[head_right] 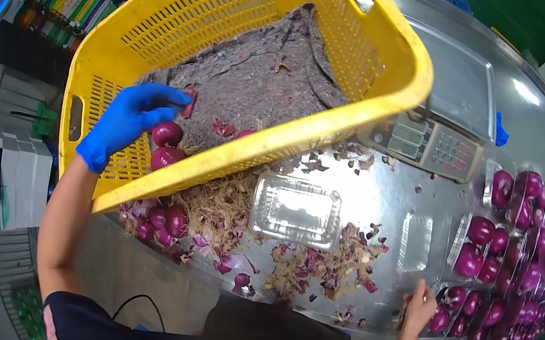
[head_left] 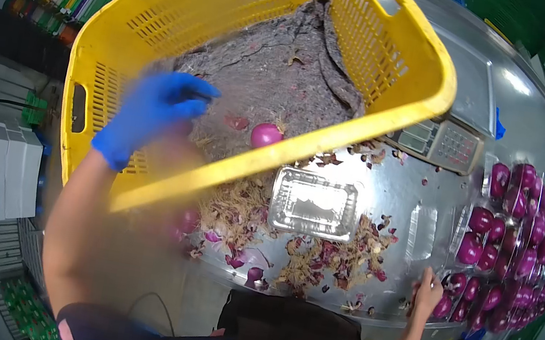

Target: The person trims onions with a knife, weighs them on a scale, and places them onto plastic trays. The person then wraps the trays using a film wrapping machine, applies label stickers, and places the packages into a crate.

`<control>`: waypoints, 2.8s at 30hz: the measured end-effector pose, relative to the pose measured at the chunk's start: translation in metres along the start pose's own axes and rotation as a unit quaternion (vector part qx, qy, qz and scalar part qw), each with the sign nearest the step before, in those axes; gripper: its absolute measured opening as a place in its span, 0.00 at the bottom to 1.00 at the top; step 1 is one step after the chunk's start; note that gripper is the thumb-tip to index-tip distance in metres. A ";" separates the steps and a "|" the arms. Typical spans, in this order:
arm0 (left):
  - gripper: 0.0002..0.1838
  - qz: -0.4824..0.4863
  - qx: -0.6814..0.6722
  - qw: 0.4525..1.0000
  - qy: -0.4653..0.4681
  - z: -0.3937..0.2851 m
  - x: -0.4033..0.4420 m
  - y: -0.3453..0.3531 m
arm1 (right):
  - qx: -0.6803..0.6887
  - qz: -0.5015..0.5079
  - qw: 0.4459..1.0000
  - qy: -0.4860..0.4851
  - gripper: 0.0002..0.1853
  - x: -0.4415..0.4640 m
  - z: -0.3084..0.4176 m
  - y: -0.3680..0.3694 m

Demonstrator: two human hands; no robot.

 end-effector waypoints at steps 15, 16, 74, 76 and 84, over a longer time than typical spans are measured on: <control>0.36 0.132 0.109 0.982 -0.082 0.087 0.123 0.153 | -0.084 0.187 0.959 -0.194 0.09 -0.082 0.082 0.084; 0.37 0.127 0.065 0.984 -0.106 0.081 0.116 0.142 | -0.085 0.189 0.956 -0.209 0.09 -0.083 0.086 0.084; 0.31 0.346 -0.546 0.717 -0.261 -0.011 -0.206 0.331 | -0.080 0.136 0.760 -0.631 0.26 -0.175 0.121 0.030; 0.35 0.364 -0.688 0.514 -0.360 -0.021 -0.214 0.337 | -0.082 0.144 0.764 -0.624 0.26 -0.171 0.120 0.031; 0.34 0.325 -0.685 0.548 -0.353 0.014 -0.201 0.330 | -0.002 0.331 0.818 -0.470 0.18 -0.155 0.030 0.071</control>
Point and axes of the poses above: each hand's wrist, its own x-axis towards the middle knuckle, its own y-axis out of the palm, z = x × y, the point moved 7 cm from there along x, towards the middle knuckle, and after that the axes turned 13 degrees about -y, right-handed, at the moved point
